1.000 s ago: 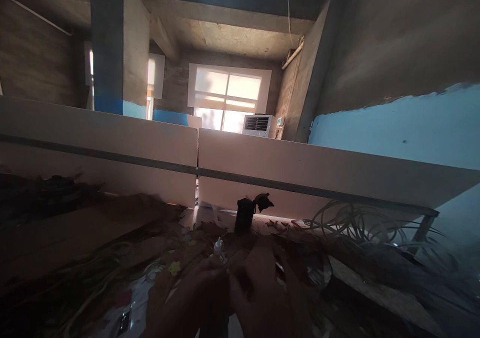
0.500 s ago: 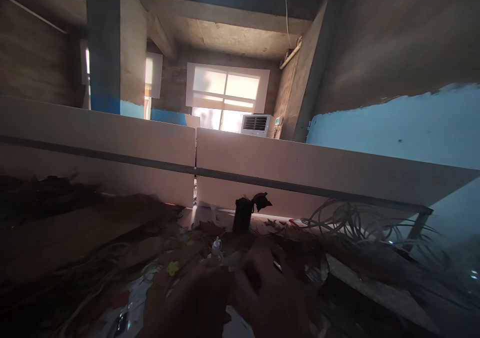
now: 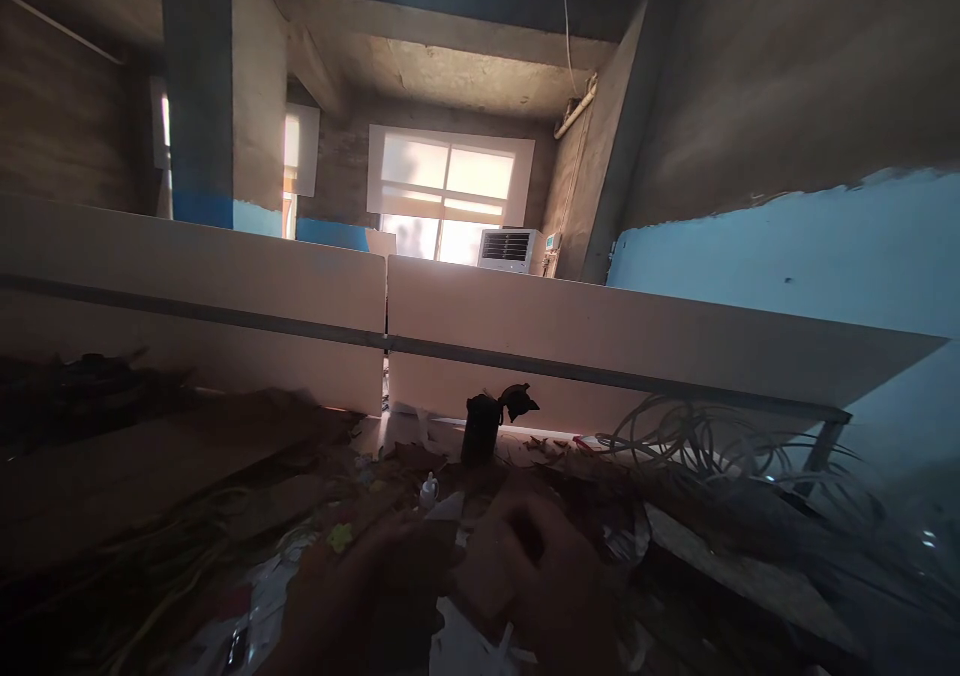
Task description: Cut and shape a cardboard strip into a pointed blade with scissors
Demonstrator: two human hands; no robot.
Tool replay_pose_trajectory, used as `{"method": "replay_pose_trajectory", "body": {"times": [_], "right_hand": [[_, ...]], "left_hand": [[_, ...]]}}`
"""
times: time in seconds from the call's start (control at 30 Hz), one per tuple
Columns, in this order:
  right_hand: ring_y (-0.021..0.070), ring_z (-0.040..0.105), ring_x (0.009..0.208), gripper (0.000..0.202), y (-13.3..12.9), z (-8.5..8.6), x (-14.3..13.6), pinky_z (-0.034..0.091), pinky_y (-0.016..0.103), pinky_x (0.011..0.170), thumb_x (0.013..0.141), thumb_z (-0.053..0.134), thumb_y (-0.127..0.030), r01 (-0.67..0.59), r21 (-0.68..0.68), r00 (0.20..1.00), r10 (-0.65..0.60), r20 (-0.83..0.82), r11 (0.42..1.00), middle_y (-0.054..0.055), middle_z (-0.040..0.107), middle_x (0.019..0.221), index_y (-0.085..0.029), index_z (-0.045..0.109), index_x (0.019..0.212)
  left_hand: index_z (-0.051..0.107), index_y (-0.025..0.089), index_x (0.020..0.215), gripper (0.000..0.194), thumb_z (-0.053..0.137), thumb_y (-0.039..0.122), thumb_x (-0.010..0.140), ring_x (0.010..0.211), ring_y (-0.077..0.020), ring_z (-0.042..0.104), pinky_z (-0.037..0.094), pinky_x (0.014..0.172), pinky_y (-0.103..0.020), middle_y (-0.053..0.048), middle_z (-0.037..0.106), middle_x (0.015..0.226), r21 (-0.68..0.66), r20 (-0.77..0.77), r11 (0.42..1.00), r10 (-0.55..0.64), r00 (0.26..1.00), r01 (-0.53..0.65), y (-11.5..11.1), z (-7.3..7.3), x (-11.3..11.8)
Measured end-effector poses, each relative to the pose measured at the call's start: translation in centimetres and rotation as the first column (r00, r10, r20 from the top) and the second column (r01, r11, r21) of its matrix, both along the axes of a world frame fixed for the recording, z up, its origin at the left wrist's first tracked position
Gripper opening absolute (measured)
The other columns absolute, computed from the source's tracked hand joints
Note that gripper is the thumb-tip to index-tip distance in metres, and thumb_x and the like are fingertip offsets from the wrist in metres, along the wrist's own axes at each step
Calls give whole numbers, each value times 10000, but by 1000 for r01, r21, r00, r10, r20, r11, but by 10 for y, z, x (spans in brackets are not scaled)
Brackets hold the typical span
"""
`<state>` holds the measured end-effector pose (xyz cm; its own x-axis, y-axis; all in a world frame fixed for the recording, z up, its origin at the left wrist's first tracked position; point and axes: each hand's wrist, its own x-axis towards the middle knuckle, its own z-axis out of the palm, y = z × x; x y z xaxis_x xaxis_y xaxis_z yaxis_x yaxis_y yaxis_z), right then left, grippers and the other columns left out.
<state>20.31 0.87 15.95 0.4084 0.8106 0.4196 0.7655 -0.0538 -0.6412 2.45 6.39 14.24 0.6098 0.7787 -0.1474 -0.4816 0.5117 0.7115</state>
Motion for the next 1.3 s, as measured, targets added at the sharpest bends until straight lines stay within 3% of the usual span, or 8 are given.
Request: {"method": "replay_pose_trajectory", "body": {"times": [0.43, 0.57, 0.8, 1.0, 1.07, 1.17, 1.23, 1.3], "right_hand": [[186, 597, 652, 104, 1, 4, -8, 411, 277, 597, 806, 541, -297, 84, -16, 992, -82, 99, 996, -17, 663, 720, -248, 619, 759], [211, 677, 814, 241, 5, -3, -7, 485, 294, 673, 799, 534, -298, -18, 51, 1000, 17, 13, 999, 5, 737, 949, -285, 718, 954], [285, 669, 1040, 269, 4, -4, -12, 549, 345, 821, 828, 564, -341, -271, 116, 958, 279, -59, 955, 32, 758, 1077, -316, 781, 985], [325, 561, 1226, 326, 2, 0, -19, 496, 421, 983, 833, 585, -425, -285, 101, 941, 298, -158, 953, 37, 723, 1177, -329, 756, 1093], [316, 543, 1254, 374, 2, 1, -22, 468, 435, 1019, 841, 570, -433, -360, 92, 888, 371, -271, 928, 52, 694, 1243, -300, 730, 1152], [285, 541, 1272, 410, 4, -1, -24, 447, 422, 1040, 859, 555, -418, -502, 138, 709, 498, -500, 854, 67, 645, 1330, -264, 688, 1215], [284, 553, 1261, 387, 7, -5, -23, 459, 419, 1024, 853, 574, -394, -516, 171, 617, 503, -605, 839, 71, 652, 1323, -249, 696, 1191], [299, 586, 1220, 369, 11, -10, -20, 485, 424, 988, 838, 592, -375, -500, 168, 599, 479, -642, 850, 79, 687, 1268, -227, 713, 1154]], "left_hand": [[737, 139, 862, 199, 627, 305, 849, 625, -203, 704, 539, 558, -281, -61, 767, 722, -9, 67, 999, 37, 997, -37, -4, 4, -5], [733, 146, 908, 215, 654, 331, 833, 608, -219, 703, 542, 562, -301, -69, 774, 740, 13, 39, 997, 75, 996, -75, -5, 7, -5], [742, 185, 832, 194, 675, 365, 806, 603, -193, 676, 500, 556, -261, -32, 746, 669, 33, 24, 990, 137, 990, -138, -2, -1, -2], [731, 155, 1034, 376, 656, 442, 803, 851, -241, 698, 508, 718, -304, -91, 768, 907, 144, 4, 987, 75, 997, -75, -2, 3, -4], [717, 169, 1086, 407, 668, 447, 793, 920, -253, 688, 499, 755, -309, -93, 761, 975, 197, -5, 979, 57, 998, -55, -2, 6, -6], [719, 189, 1090, 388, 678, 433, 791, 965, -261, 673, 495, 774, -312, -87, 746, 1049, 233, -23, 970, 72, 997, -65, 0, 5, -7], [738, 188, 1053, 349, 673, 411, 793, 971, -268, 664, 499, 765, -312, -90, 735, 1081, 285, -35, 955, 95, 995, -81, 3, 3, -6], [764, 181, 989, 295, 676, 372, 782, 954, -267, 659, 500, 724, -295, -89, 730, 1088, 351, -58, 931, 127, 990, -99, 4, 2, -6]]}}
